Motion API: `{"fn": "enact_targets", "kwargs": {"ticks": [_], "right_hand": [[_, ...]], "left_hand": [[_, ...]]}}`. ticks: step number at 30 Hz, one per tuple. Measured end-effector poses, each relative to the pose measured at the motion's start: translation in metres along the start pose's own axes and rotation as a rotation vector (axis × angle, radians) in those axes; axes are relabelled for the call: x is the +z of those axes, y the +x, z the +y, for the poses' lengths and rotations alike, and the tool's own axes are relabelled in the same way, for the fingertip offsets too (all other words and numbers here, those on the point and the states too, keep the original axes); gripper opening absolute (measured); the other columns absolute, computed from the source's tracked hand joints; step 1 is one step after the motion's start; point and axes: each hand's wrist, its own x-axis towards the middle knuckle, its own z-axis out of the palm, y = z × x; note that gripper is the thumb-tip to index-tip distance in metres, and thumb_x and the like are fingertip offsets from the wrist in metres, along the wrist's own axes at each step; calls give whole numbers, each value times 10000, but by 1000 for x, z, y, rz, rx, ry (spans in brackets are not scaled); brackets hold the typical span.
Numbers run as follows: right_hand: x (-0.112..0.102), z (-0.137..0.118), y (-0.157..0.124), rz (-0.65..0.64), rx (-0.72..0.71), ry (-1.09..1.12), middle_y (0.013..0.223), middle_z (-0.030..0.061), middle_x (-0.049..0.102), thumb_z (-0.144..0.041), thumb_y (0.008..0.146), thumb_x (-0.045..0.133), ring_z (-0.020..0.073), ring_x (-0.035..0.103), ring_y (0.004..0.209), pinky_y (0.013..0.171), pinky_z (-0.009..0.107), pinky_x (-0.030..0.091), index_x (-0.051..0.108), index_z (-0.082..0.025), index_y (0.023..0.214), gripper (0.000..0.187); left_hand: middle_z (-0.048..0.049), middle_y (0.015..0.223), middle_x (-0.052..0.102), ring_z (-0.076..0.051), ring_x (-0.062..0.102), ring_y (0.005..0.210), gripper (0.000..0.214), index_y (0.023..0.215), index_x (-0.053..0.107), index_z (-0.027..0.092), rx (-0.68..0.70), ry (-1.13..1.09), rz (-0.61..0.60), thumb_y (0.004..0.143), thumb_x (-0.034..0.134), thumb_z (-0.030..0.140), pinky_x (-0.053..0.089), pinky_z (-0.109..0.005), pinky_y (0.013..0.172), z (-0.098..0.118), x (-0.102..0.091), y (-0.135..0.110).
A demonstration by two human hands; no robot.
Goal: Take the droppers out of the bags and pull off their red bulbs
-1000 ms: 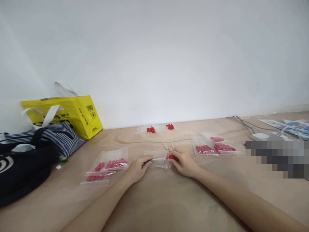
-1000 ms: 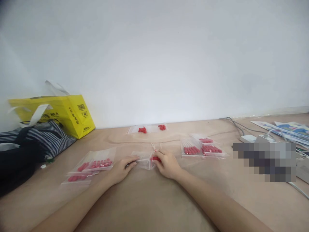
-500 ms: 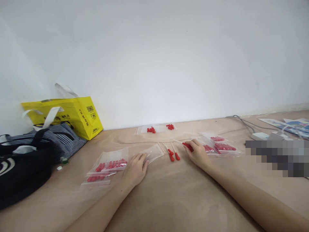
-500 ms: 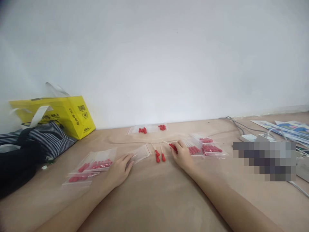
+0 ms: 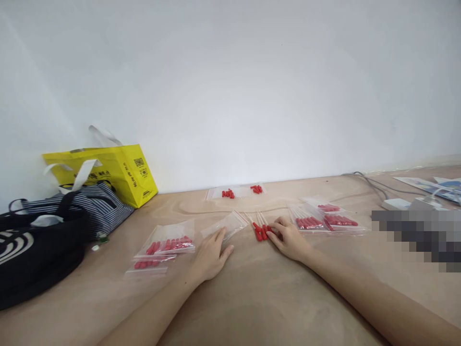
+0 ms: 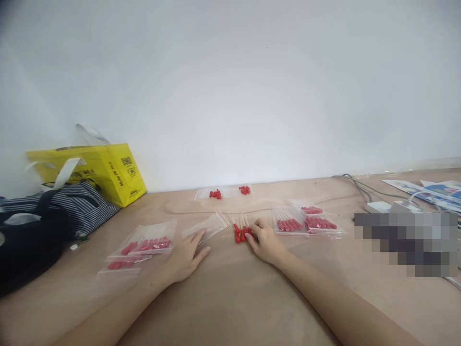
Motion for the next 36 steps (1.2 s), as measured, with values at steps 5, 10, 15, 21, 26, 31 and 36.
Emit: {"fn": "enact_targets", "kwargs": {"ticks": [5, 10, 15, 21, 26, 31, 36], "right_hand": [[-4, 0, -2, -37, -13, 48, 836, 66, 534, -256, 818, 433, 157, 524, 742, 684, 303, 429, 578, -181, 946, 208], [-5, 0, -2, -53, -22, 73, 844, 72, 537, -257, 816, 436, 163, 525, 747, 678, 316, 436, 573, -175, 937, 200], [-3, 1, -2, -56, -37, 87, 846, 70, 540, -257, 844, 385, 164, 529, 775, 705, 317, 436, 579, -185, 916, 219], [-8, -4, -2, -44, -3, 57, 872, 74, 523, -279, 836, 400, 164, 516, 797, 719, 312, 428, 550, -175, 985, 236], [-12, -9, 0, -74, -78, -2, 935, 73, 494, -355, 752, 533, 179, 489, 826, 726, 329, 416, 544, -208, 1050, 333], [-6, -7, 9, -101, -94, -9, 876, 50, 484, -360, 767, 515, 160, 483, 778, 702, 310, 407, 524, -259, 1123, 371], [-1, -8, 11, -102, -111, -44, 825, 41, 490, -325, 765, 512, 158, 476, 757, 688, 298, 387, 529, -262, 1127, 367]], "left_hand": [[-134, 1322, 359, -298, 310, 1212, 601, 1261, 372, 177, -44, 167, -74, 808, 276, 560, 155, -503, 988, -3, -7, 10], [-194, 1271, 409, -381, 343, 1165, 686, 1242, 402, 146, -221, 270, -42, 767, 271, 623, -22, -645, 909, -17, -10, 26], [-203, 1230, 446, -349, 354, 1161, 628, 1241, 382, 114, -175, 305, 97, 794, 303, 548, 55, -619, 927, -37, -27, 14], [-60, 920, 594, -211, 540, 862, 313, 928, 575, 211, 106, 217, 7, 796, 401, 434, 397, -321, 761, -70, -63, -32], [-54, 870, 601, -200, 546, 818, 251, 928, 600, 237, 179, 280, 4, 812, 386, 296, 397, -298, 712, -85, -68, -41], [-65, 781, 599, -207, 551, 731, 255, 875, 623, 236, 121, 436, 82, 794, 384, 202, 401, -299, 631, -74, -76, -40], [-81, 775, 580, -210, 542, 735, 294, 855, 609, 213, 125, 457, 240, 813, 323, 162, 396, -311, 644, -32, -83, -45]]}}
